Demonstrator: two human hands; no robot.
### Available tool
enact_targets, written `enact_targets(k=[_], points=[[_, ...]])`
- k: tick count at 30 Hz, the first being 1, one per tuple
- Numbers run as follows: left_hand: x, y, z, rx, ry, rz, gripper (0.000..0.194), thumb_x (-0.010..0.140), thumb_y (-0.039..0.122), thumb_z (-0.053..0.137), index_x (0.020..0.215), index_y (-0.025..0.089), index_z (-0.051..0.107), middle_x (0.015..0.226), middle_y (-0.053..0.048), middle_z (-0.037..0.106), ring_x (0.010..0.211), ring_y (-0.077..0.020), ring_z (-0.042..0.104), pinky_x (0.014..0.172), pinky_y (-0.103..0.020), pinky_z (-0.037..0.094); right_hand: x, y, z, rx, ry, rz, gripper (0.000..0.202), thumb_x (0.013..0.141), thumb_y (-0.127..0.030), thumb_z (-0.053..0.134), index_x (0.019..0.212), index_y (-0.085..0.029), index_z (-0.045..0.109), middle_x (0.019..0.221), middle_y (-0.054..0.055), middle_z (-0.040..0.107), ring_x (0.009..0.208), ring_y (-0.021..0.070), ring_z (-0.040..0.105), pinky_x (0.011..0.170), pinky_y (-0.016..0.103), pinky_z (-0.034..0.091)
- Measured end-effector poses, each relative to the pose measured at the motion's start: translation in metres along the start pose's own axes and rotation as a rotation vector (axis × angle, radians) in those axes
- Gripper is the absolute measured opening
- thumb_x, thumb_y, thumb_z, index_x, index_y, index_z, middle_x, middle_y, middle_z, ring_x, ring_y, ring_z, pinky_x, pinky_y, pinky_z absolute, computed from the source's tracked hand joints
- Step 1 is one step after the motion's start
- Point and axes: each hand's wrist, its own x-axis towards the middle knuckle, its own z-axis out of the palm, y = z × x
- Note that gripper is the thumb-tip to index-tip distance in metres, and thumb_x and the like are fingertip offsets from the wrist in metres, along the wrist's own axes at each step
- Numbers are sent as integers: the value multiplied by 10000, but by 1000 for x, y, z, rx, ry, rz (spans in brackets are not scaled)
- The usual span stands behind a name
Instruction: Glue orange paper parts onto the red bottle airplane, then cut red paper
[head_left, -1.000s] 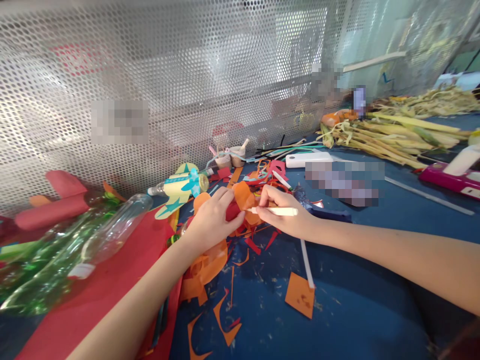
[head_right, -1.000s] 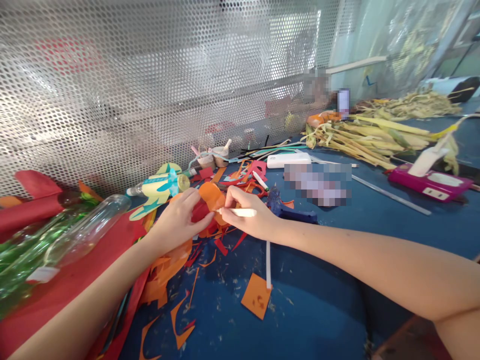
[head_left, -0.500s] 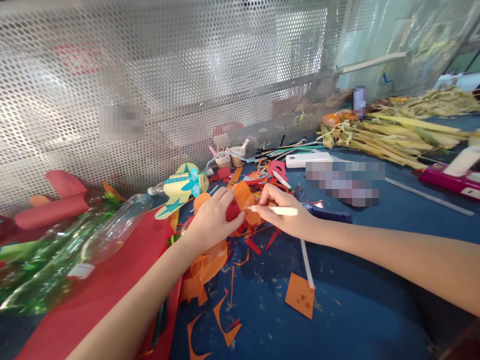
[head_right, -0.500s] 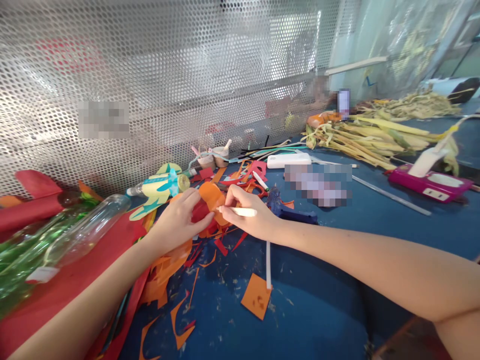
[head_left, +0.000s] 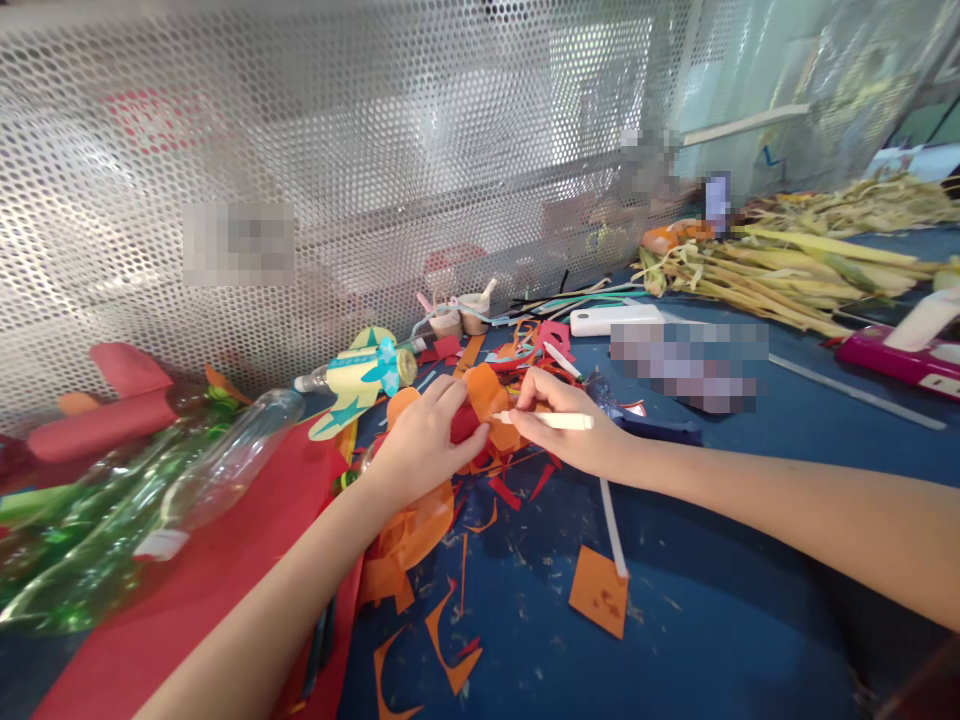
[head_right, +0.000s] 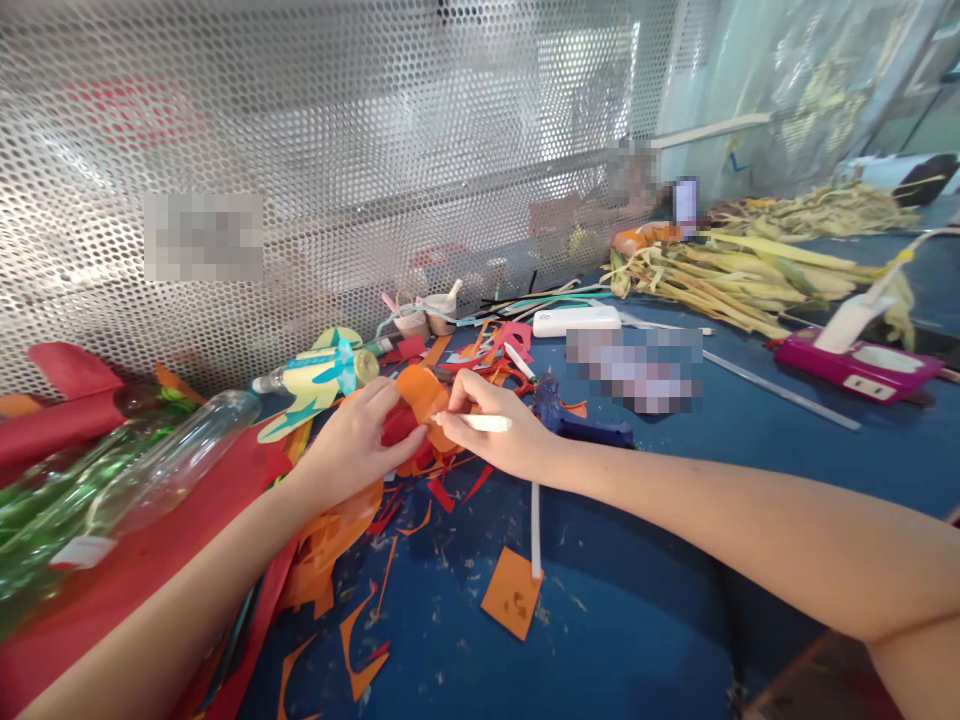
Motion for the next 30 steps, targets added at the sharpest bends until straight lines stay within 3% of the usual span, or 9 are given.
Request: enact_targets(k=[30], points=[[0,0,1,10,0,5,141,856,316,530,919,193,506,922,-56,568,873,-215,591,786,-375,509,-1,0,0,23,1,-16,211,872,-254,550,756,-227,375,614,-77,418,495,76,358,458,231,276]])
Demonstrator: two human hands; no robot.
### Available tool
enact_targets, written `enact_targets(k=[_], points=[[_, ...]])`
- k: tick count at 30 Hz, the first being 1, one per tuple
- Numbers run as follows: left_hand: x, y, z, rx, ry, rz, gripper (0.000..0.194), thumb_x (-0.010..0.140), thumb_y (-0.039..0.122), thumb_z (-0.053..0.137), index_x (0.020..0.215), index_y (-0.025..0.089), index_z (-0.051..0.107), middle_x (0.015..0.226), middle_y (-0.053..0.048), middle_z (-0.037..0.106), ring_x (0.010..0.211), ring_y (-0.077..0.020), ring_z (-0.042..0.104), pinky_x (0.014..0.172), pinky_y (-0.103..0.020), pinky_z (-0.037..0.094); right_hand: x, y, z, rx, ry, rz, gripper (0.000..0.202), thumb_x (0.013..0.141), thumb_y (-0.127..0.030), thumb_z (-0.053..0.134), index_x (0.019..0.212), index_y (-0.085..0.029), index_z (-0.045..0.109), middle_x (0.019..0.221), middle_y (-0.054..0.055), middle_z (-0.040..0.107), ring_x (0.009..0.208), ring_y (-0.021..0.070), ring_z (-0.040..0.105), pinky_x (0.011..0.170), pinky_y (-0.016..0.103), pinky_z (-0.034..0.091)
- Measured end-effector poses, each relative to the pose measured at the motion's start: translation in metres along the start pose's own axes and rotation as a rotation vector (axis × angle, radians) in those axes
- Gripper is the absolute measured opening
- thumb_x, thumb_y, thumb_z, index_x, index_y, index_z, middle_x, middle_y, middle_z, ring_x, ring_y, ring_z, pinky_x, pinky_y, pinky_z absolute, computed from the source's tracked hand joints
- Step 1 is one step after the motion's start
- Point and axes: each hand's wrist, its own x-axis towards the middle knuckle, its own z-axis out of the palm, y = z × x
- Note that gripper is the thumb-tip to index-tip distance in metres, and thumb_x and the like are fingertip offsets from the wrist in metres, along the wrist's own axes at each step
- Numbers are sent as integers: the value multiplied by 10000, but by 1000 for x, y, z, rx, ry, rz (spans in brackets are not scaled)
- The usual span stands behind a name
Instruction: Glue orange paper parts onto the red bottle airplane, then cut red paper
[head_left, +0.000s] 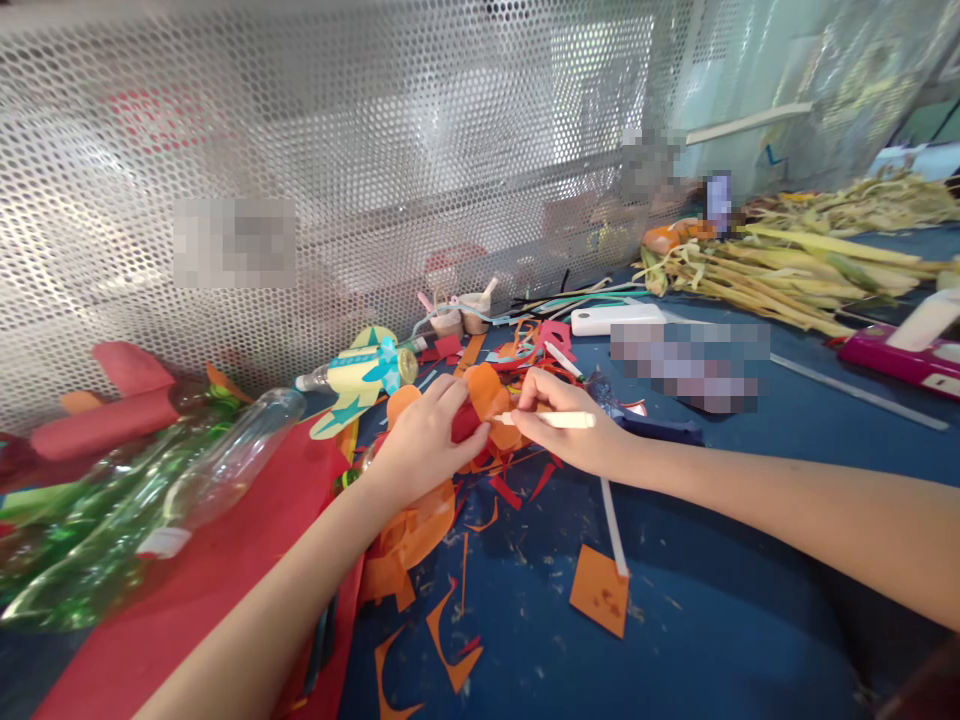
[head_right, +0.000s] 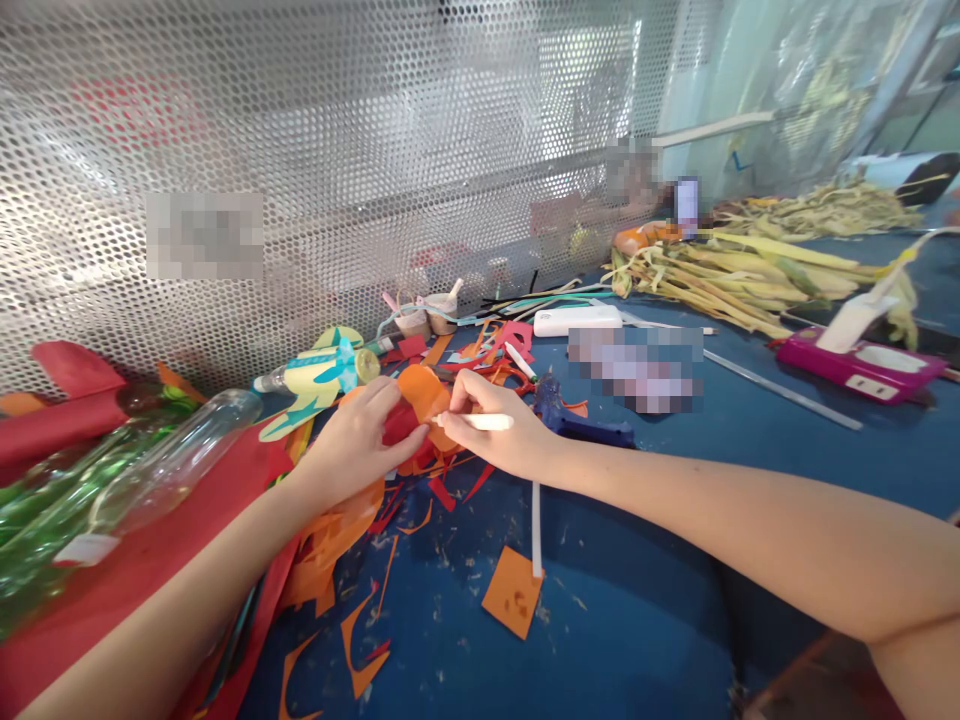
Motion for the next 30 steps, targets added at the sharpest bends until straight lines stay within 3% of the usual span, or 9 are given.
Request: enact_targets(k=[24,26,30], points=[[0,0,0,-13,-5,-11,150,857,317,528,938,192,504,939,-58,573,894,-218,598,779,-371,514,-1,-2,2,32,-13,28,213,847,-234,557,738,-231,374,611,-82,402,494,76,356,459,234,275],[-1,-1,1,-10,-8,-15,149,857,318,535,929,193,501,936,-59,573,897,-222,600,777,-371,513,0,-2,2,41,25,43,199,838,-239,558,736,-230,388,605,-81,410,497,81,371,467,237,288],[-1,-1,0,-7,-13,-21,169,867,335,536,960,198,502,950,-61,576,914,-228,597,799,-382,508,5,-2,-1,166,242,60,172,839,-217,492,694,-233,400,554,-81,424,534,105,459,537,256,366]])
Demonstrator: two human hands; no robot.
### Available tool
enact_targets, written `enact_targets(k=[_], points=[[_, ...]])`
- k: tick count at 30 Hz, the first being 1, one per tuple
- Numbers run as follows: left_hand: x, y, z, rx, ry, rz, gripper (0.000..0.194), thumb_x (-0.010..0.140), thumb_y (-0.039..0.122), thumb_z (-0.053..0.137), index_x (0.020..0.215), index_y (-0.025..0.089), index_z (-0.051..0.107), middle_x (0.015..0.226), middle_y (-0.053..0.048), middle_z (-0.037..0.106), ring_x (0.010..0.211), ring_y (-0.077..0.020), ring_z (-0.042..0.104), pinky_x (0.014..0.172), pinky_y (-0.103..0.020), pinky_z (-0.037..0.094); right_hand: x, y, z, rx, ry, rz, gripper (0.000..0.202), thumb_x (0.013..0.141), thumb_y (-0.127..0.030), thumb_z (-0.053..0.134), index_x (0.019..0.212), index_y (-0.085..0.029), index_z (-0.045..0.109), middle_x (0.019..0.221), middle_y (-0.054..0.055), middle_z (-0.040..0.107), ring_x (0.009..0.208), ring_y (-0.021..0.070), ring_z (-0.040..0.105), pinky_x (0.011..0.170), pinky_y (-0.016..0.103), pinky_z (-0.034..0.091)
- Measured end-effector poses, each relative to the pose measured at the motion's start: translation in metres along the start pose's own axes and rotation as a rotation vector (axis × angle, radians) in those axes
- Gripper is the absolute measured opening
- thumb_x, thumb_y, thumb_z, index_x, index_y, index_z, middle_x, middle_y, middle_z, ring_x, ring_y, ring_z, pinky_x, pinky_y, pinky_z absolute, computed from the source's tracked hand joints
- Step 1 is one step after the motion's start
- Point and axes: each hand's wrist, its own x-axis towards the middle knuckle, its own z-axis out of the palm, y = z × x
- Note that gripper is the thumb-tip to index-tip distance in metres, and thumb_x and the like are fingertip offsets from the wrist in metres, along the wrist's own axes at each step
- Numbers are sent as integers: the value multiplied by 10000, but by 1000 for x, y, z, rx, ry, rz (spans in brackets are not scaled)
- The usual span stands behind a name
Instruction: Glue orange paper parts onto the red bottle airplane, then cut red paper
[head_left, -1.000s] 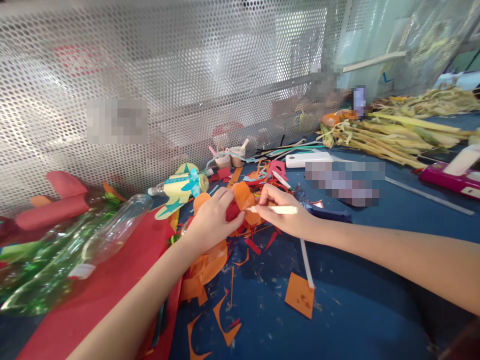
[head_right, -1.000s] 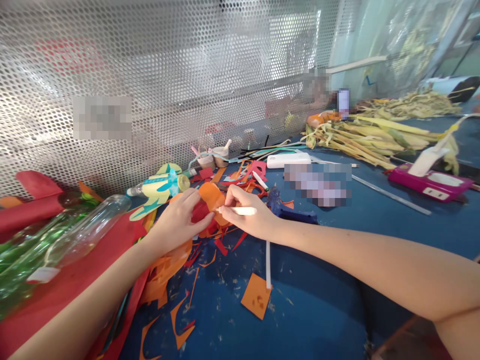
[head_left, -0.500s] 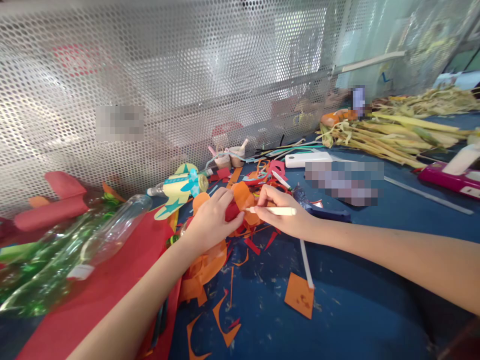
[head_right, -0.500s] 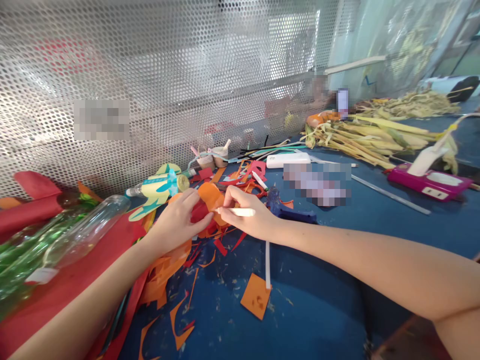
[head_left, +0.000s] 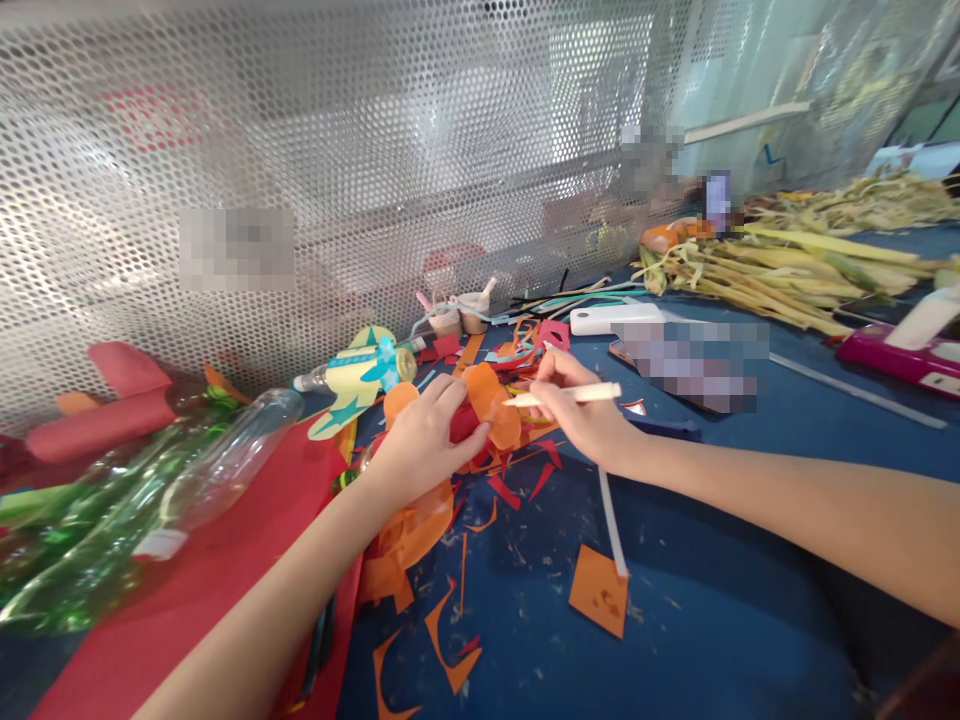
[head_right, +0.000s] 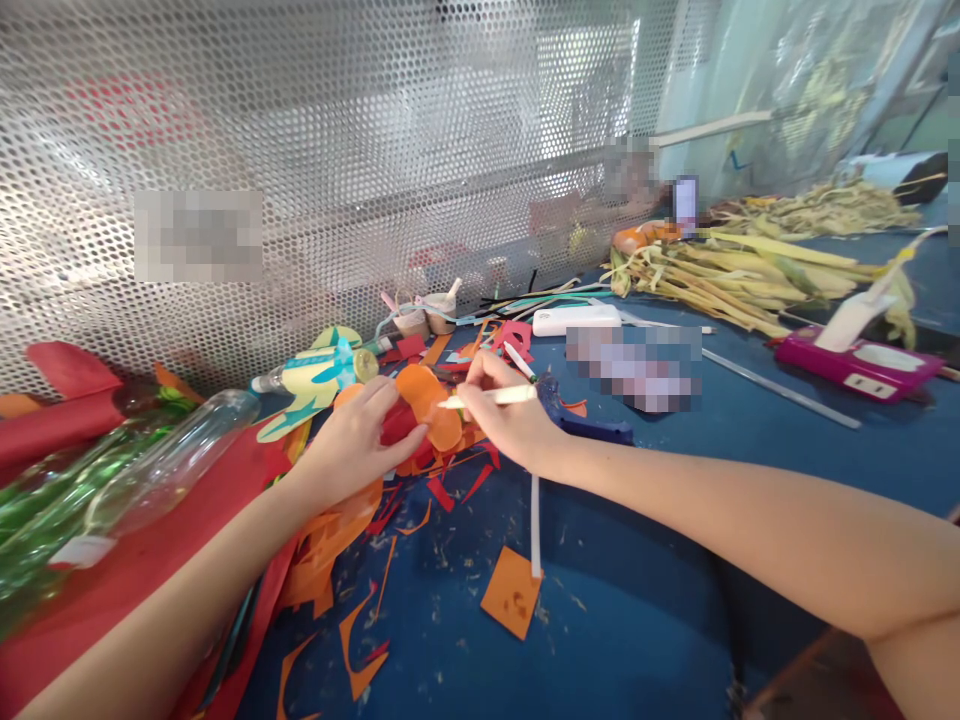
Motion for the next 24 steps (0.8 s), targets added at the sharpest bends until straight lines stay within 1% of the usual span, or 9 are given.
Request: enact_targets(k=[2,4,7,11,16,21,24], points=[[0,0,0,0,-1,-1,168,874,337,530,965,199,502,955,-64,578,916,-228,597,800,-384,507,4,0,-1,63,72,12,187,828,-193,458,662,-236,385,511,-90,390,528,108,474,562,263,386],[0,0,-1,0,-3,2,166,876,336,529,972,204,503,959,-63,581,924,-229,597,809,-388,505,6,1,-2,70,91,36,188,819,-184,449,651,-237,382,492,-95,377,509,105,468,554,262,384],[0,0,0,-1,-3,8,171,874,334,530,991,212,503,966,-59,582,928,-228,596,821,-393,501,6,3,-3,15,54,59,199,825,-221,480,653,-239,380,498,-90,409,486,104,448,504,254,348],[0,0,0,0,3,8,161,877,337,527,960,202,502,941,-60,578,907,-225,595,808,-387,503,3,8,-2,-91,-1,12,234,856,-296,516,674,-239,381,556,-68,442,517,115,450,507,261,333],[0,1,0,4,14,8,153,872,331,545,922,195,494,929,-59,574,899,-224,595,800,-378,501,2,12,-4,-153,-28,-42,234,884,-297,498,695,-237,374,605,-57,436,554,119,449,541,270,336],[0,0,0,1,15,12,160,869,331,553,954,205,502,932,-52,574,901,-219,600,798,-371,503,2,14,-4,-169,-57,-44,229,903,-298,497,719,-234,376,613,-63,423,529,102,409,523,258,321],[0,0,-1,-2,12,15,168,867,329,553,979,211,512,929,-49,578,905,-220,603,802,-373,504,2,15,-4,-160,-53,-53,228,908,-305,500,728,-234,379,623,-61,430,538,101,416,529,257,325]])
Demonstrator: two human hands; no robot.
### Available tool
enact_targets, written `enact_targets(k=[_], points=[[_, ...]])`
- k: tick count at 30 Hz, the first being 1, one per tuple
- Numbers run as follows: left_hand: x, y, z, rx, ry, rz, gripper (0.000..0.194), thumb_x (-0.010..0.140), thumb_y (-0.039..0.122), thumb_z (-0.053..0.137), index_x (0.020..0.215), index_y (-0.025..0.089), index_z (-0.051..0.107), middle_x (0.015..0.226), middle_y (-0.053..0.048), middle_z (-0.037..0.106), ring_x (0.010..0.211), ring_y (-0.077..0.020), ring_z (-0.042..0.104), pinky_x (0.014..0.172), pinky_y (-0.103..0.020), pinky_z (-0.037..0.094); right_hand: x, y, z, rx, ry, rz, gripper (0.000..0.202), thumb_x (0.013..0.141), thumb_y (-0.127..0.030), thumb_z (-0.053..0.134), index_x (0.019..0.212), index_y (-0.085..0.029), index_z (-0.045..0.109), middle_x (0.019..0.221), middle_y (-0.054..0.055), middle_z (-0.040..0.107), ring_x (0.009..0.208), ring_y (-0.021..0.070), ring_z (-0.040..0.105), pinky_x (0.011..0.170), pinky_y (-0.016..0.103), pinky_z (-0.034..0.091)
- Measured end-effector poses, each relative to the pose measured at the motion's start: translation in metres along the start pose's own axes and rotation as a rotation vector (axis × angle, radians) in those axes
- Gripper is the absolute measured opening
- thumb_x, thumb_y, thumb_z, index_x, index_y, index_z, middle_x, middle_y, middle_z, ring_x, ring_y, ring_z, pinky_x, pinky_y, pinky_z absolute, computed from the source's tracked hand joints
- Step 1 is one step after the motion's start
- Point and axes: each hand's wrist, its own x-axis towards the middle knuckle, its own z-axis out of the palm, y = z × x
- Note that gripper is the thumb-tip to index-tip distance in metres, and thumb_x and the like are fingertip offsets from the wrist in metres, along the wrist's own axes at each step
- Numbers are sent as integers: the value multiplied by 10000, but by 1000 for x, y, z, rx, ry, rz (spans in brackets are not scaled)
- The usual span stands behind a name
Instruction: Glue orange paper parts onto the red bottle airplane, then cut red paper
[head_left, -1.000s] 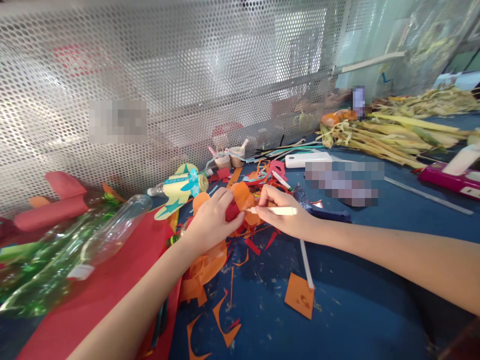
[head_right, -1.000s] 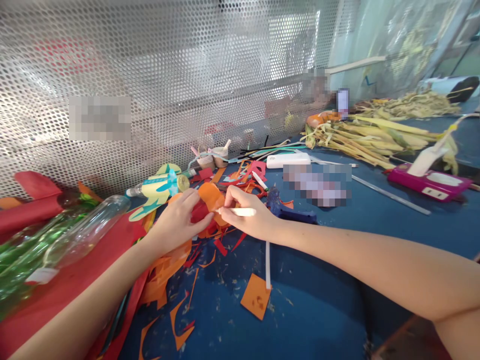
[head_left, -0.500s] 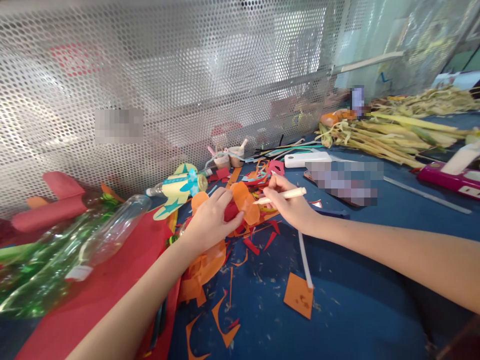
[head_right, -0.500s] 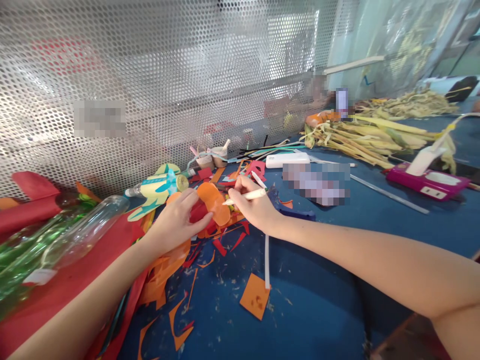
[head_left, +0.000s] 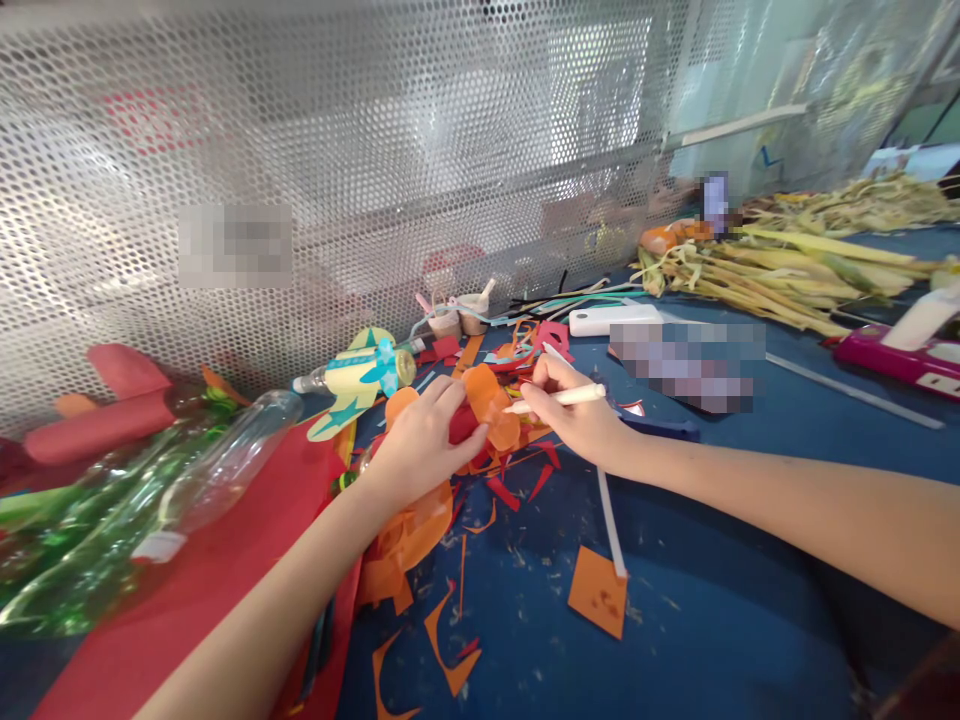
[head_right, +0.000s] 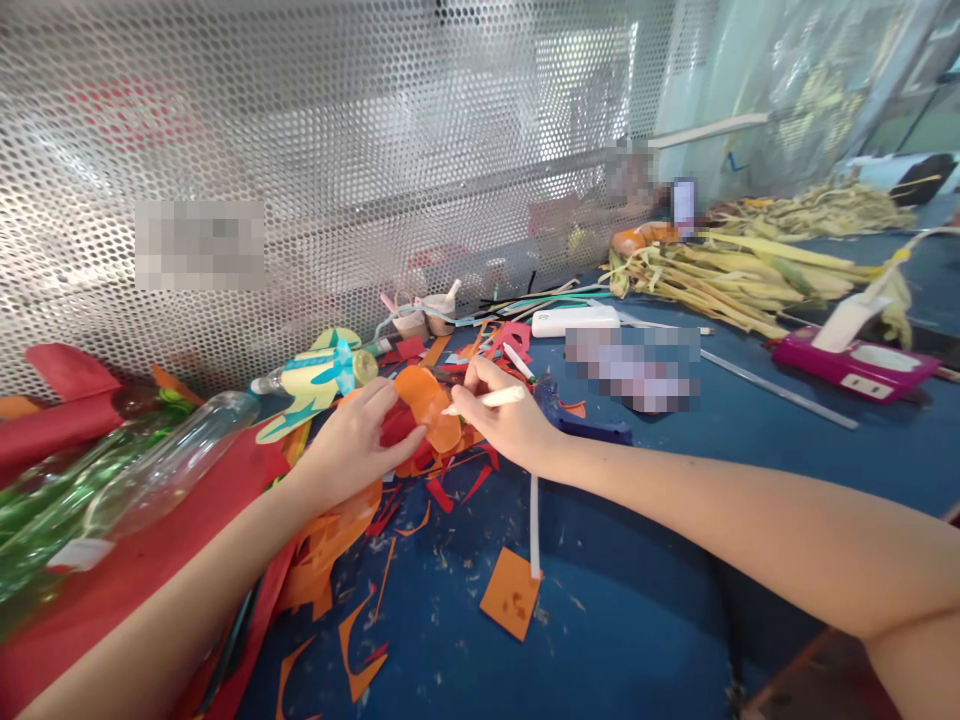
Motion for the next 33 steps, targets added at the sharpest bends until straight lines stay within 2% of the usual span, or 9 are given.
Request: enact_targets(k=[21,33], points=[[0,1,-1,6,4,-1,153,874,342,537,935,207,499,924,-51,577,894,-219,601,800,-378,510,0,-1,0,25,5,33,228,903,-303,490,718,-237,374,612,-60,426,544,112,442,529,262,347],[-1,1,0,5,9,1,151,868,339,534,936,209,499,938,-56,577,896,-220,600,796,-379,514,0,-3,-1,-45,-36,-47,228,912,-267,501,724,-234,376,625,-67,411,519,95,391,519,252,322]])
